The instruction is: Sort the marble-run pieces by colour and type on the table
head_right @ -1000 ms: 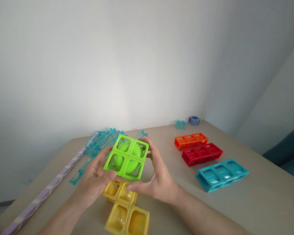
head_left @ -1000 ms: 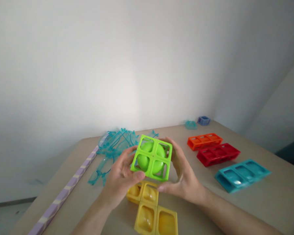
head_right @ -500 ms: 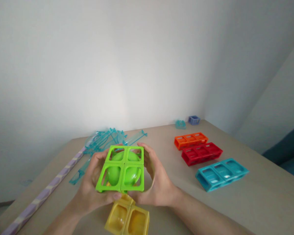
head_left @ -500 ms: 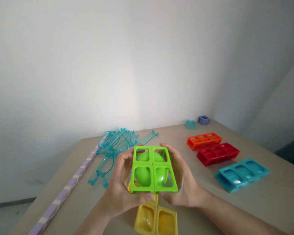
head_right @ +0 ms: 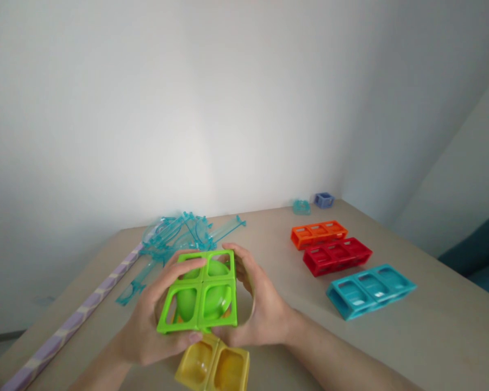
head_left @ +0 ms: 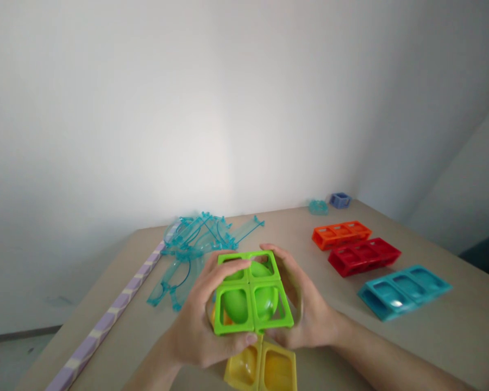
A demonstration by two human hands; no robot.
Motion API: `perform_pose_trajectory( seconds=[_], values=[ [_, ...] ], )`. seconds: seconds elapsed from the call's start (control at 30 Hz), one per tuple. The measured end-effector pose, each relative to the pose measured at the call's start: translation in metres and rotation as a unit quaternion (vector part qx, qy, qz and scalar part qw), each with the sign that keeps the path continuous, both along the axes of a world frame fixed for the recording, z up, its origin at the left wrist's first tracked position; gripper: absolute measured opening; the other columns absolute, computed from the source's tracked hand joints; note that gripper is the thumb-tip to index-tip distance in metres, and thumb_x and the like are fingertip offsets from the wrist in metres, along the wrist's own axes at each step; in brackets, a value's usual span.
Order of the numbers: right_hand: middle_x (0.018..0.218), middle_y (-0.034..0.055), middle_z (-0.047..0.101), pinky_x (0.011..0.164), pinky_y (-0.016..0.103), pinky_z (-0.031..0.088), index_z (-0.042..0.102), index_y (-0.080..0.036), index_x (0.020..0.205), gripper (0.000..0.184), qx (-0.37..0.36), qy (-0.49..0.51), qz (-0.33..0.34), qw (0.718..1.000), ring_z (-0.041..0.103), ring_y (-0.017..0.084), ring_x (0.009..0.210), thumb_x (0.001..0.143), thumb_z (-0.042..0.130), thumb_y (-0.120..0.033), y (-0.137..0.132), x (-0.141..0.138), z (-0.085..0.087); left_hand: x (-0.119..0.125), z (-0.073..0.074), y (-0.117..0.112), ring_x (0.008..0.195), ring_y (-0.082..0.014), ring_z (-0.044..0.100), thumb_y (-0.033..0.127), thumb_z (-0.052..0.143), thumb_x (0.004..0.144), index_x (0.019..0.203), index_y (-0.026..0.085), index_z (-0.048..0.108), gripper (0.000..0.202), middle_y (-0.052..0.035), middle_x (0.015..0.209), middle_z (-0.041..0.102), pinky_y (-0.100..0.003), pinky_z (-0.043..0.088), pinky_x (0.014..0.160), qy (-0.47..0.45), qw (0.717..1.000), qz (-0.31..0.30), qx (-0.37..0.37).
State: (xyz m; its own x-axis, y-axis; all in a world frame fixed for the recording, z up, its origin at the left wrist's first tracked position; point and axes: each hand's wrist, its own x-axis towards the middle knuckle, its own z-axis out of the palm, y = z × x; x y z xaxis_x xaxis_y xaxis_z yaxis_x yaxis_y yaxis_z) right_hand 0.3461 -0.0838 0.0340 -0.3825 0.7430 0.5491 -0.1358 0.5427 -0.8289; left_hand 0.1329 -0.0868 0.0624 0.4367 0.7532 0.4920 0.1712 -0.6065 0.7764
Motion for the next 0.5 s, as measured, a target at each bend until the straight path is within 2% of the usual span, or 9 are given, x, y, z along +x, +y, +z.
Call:
perform_pose_trajectory(
  seconds=[0.1, 0.27, 0.37, 0.5],
  values=[
    [0.138, 0.0153, 0.043, 0.107, 0.047, 0.037, 0.022, -0.027, 0.144, 0.106, 0.007, -0.001, 0.002, 1.000, 0.045, 0.032, 0.128, 0.057, 0.080, -0.012, -0.001, 0.000, 0.000, 0.001, 0.004, -0.001, 0.127, -0.0368, 0.042, 0.029, 0.080, 0.062, 0.126, 0.028, 0.059, 0.067, -0.0104, 0.131, 0.051, -0.050, 0.033, 0.109, 0.021, 0.999, -0.008, 0.029],
    [0.135, 0.0143, 0.045, 0.106, 0.047, 0.038, 0.024, -0.027, 0.143, 0.106, 0.005, -0.014, -0.001, 1.000, 0.047, 0.032, 0.126, 0.055, 0.080, -0.012, -0.003, -0.002, 0.002, -0.001, -0.002, -0.003, 0.131, -0.0384, 0.039, 0.026, 0.080, 0.060, 0.142, 0.029, 0.043, 0.090, -0.0111, 0.140, 0.045, -0.052, 0.031, 0.110, -0.014, 1.000, 0.000, 0.023],
    [0.132, 0.0128, 0.047, 0.106, 0.046, 0.039, 0.023, -0.028, 0.142, 0.104, 0.001, -0.014, -0.002, 1.000, 0.049, 0.031, 0.124, 0.056, 0.080, -0.013, -0.004, -0.003, 0.004, -0.002, -0.007, -0.003, 0.129, -0.0358, 0.043, 0.025, 0.080, 0.060, 0.147, 0.032, 0.032, 0.099, -0.0091, 0.141, 0.046, -0.049, 0.029, 0.113, -0.019, 1.000, 0.006, -0.003],
    [0.133, 0.0122, 0.047, 0.107, 0.045, 0.038, 0.021, -0.028, 0.143, 0.103, 0.010, -0.014, -0.002, 1.000, 0.048, 0.030, 0.126, 0.058, 0.077, -0.011, -0.003, -0.003, 0.003, 0.000, -0.008, -0.002, 0.131, -0.0349, 0.042, 0.022, 0.079, 0.059, 0.146, 0.031, 0.034, 0.098, -0.0076, 0.142, 0.045, -0.046, 0.027, 0.114, -0.010, 1.000, 0.017, 0.006]
  ],
)
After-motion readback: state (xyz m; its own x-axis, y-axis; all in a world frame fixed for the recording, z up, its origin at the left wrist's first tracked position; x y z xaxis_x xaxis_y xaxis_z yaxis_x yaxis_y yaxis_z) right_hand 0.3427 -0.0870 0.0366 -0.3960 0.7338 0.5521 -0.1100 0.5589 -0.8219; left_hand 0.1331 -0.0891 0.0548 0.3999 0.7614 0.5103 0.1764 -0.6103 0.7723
